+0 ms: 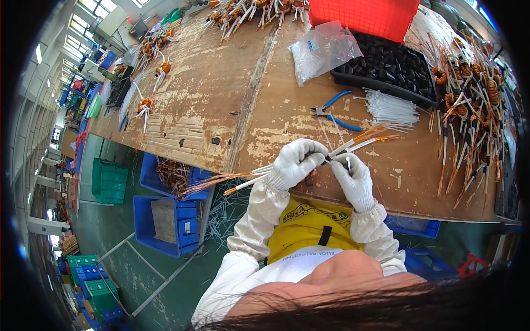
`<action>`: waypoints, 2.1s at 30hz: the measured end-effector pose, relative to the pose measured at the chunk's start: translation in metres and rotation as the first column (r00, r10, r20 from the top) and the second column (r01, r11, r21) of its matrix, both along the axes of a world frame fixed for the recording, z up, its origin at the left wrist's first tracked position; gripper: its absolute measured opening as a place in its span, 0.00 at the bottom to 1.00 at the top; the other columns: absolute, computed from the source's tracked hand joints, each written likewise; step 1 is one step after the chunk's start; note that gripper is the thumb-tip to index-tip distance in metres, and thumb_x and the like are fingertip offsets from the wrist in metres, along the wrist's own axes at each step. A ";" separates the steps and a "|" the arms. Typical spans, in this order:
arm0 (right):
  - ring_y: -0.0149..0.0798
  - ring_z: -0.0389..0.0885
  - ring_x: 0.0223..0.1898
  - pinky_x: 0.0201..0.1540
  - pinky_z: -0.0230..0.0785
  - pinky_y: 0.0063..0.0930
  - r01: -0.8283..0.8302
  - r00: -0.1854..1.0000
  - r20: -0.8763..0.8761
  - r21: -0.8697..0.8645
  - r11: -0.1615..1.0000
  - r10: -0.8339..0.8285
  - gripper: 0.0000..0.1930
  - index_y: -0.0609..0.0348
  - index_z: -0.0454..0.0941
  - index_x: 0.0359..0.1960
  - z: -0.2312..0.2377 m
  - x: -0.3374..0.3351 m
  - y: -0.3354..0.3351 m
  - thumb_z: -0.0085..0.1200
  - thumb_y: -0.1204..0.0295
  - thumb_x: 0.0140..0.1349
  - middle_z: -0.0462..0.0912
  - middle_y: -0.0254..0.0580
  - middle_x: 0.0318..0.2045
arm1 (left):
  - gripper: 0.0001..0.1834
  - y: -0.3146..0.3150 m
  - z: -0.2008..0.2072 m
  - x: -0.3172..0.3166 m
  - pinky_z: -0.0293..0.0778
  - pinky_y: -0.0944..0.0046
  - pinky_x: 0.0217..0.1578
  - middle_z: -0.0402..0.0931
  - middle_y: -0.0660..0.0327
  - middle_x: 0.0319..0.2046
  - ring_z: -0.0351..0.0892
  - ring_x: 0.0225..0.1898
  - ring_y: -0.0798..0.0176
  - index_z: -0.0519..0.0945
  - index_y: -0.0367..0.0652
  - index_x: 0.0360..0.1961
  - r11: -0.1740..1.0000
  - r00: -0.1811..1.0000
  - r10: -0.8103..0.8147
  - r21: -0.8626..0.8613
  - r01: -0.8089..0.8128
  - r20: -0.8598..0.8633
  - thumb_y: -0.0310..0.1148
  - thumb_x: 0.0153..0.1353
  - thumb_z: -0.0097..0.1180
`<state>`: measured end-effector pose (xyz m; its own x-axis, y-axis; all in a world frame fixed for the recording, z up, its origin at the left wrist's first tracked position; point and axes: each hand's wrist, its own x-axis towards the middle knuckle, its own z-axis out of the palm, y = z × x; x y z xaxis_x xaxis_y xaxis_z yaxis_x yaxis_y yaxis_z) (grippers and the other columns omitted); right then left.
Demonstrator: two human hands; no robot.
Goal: Securing wires to a toroidal coil using zip ties and pliers.
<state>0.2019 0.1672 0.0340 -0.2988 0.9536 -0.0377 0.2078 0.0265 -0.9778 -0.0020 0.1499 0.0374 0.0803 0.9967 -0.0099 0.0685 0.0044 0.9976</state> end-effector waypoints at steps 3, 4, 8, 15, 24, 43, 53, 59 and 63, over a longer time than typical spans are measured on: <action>0.23 0.74 0.27 0.33 0.70 0.24 0.015 1.000 -0.018 0.022 1.000 -0.014 0.08 0.59 0.83 0.42 0.002 0.001 -0.002 0.61 0.70 0.66 0.82 0.36 0.25 | 0.09 -0.004 0.005 0.002 0.78 0.70 0.41 0.83 0.61 0.38 0.80 0.39 0.73 0.81 0.35 0.48 1.000 0.999 0.023 -0.015 -0.022 0.046 0.24 0.68 0.59; 0.23 0.75 0.27 0.33 0.71 0.24 0.016 1.000 -0.011 0.057 0.998 -0.015 0.08 0.59 0.83 0.43 0.000 0.001 -0.002 0.61 0.70 0.66 0.82 0.36 0.25 | 0.09 -0.004 0.004 0.004 0.78 0.69 0.40 0.83 0.61 0.37 0.80 0.38 0.72 0.82 0.35 0.47 0.999 0.996 0.034 -0.016 -0.033 0.078 0.24 0.67 0.60; 0.28 0.78 0.27 0.34 0.72 0.26 0.008 1.000 0.024 0.121 0.993 -0.011 0.07 0.60 0.82 0.42 0.003 -0.008 -0.005 0.61 0.70 0.66 0.83 0.40 0.27 | 0.10 -0.001 0.016 0.000 0.78 0.70 0.40 0.82 0.62 0.39 0.79 0.38 0.73 0.81 0.35 0.47 0.994 0.946 -0.082 0.047 0.102 -0.313 0.20 0.65 0.61; 0.31 0.80 0.26 0.32 0.72 0.28 0.029 0.999 0.027 0.205 0.978 -0.035 0.07 0.60 0.82 0.41 -0.003 -0.005 -0.005 0.61 0.71 0.65 0.83 0.42 0.26 | 0.09 -0.006 0.012 0.005 0.76 0.70 0.39 0.83 0.63 0.37 0.78 0.35 0.73 0.84 0.37 0.46 0.992 0.961 0.108 -0.085 -0.089 0.254 0.23 0.64 0.63; 0.38 0.84 0.29 0.36 0.75 0.30 0.006 0.998 0.066 0.181 0.983 -0.019 0.07 0.60 0.81 0.41 -0.004 -0.011 -0.008 0.62 0.72 0.65 0.85 0.46 0.30 | 0.08 -0.003 0.016 -0.002 0.79 0.68 0.38 0.82 0.60 0.36 0.82 0.37 0.70 0.83 0.35 0.42 0.995 0.976 -0.078 0.050 0.090 -0.203 0.18 0.62 0.63; 0.25 0.75 0.24 0.28 0.69 0.21 0.092 0.972 -0.227 0.118 0.989 -0.064 0.08 0.61 0.75 0.48 -0.018 -0.009 -0.012 0.53 0.73 0.71 0.81 0.35 0.32 | 0.10 -0.021 0.014 0.020 0.76 0.56 0.42 0.82 0.62 0.32 0.81 0.36 0.53 0.85 0.47 0.37 0.787 0.712 0.490 0.607 -0.113 -0.502 0.27 0.54 0.69; 0.17 0.56 0.16 0.17 0.47 0.14 -0.538 0.633 -0.760 -0.569 0.623 -0.148 0.08 0.53 0.73 0.46 -0.010 -0.007 -0.017 0.49 0.64 0.76 0.74 0.28 0.31 | 0.10 -0.032 0.009 0.034 0.74 0.54 0.43 0.82 0.66 0.33 0.80 0.39 0.53 0.81 0.49 0.36 0.735 0.677 0.559 0.665 -0.135 -0.479 0.29 0.54 0.69; 0.17 0.54 0.15 0.17 0.46 0.15 -0.533 0.589 -0.791 -0.534 0.656 -0.166 0.09 0.52 0.73 0.45 -0.008 -0.002 -0.020 0.50 0.62 0.76 0.71 0.26 0.28 | 0.10 -0.035 0.008 0.044 0.74 0.54 0.43 0.81 0.67 0.33 0.80 0.39 0.55 0.81 0.51 0.36 0.677 0.646 0.593 0.732 -0.076 -0.481 0.32 0.54 0.70; 0.17 0.54 0.15 0.17 0.44 0.16 -0.526 0.620 -0.773 -0.534 0.662 -0.132 0.09 0.55 0.73 0.44 -0.008 0.000 -0.019 0.48 0.63 0.76 0.69 0.25 0.25 | 0.10 -0.034 0.003 0.048 0.74 0.54 0.44 0.80 0.69 0.34 0.79 0.41 0.56 0.79 0.52 0.36 0.616 0.525 0.675 0.787 -0.013 -0.519 0.38 0.56 0.68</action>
